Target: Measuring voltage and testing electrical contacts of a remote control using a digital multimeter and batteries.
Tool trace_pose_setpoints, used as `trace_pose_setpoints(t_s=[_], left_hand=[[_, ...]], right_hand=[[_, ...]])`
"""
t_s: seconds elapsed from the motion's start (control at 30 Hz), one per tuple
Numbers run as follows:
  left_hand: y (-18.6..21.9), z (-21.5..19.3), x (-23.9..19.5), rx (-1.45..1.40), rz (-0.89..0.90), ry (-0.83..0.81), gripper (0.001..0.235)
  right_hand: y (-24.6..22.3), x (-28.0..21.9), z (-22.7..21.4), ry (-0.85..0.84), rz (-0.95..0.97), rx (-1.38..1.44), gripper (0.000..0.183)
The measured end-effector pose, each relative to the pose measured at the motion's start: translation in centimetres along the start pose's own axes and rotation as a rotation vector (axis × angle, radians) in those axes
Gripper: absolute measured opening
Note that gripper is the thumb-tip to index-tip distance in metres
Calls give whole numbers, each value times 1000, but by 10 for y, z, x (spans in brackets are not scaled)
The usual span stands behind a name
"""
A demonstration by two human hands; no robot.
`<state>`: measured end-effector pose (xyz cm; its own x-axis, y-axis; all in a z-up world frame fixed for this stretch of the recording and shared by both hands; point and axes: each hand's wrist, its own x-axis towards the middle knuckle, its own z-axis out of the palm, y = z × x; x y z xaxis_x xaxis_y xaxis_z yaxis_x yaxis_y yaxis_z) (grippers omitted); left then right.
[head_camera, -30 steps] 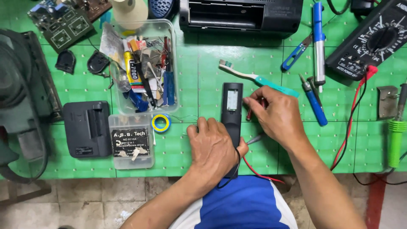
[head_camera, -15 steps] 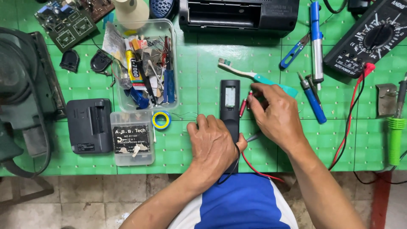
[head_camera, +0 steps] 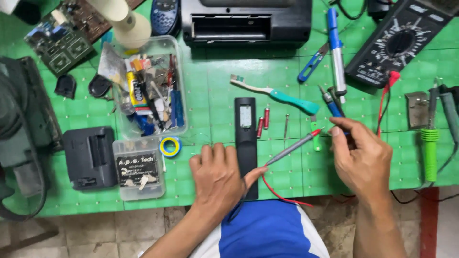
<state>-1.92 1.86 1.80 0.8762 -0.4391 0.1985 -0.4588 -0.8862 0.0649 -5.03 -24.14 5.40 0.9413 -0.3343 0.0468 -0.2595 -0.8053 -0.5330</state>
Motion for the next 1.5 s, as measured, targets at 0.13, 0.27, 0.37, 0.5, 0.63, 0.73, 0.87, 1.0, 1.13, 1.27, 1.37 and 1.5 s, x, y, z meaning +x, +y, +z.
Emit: trace_pose_setpoints(t_s=[0.13,0.27,0.37,0.5,0.63,0.73,0.87,1.0,1.13,1.27,1.37,1.5], left_hand=[[-12,8,-9,-161,40,32,41],[-22,20,-12,-432,132,203,16],[-26,23,-12,-484,163,290,14],[-28,28,-7,-512,154,365,13],[-29,31,-7,-522,156,370,12],[-30,36,-9,-518,158,380,13],[-30,41,-11,-499,150,351,12],[-31,47,-14,-490,146,333,12],[-30,43,-11,-490,149,311,11],[-31,41,-11,-480,165,321,11],[-31,42,-12,-472,172,320,11],[-32,44,-13,-447,180,314,10]], right_hand=[[28,1,8,90,-78,-9,19],[45,22,10,312,11,-48,10],[51,49,6,464,-54,-163,9],[64,95,3,597,-167,-327,24],[76,123,0,568,-221,-469,25],[80,133,-2,500,-202,-509,25],[81,137,-5,435,-202,-550,23],[81,140,-5,355,-156,-597,19],[84,145,-5,330,-174,-643,21],[83,148,-10,354,-316,-907,17],[85,152,-15,362,-435,-1049,16],[83,156,-28,331,-615,-1120,17]])
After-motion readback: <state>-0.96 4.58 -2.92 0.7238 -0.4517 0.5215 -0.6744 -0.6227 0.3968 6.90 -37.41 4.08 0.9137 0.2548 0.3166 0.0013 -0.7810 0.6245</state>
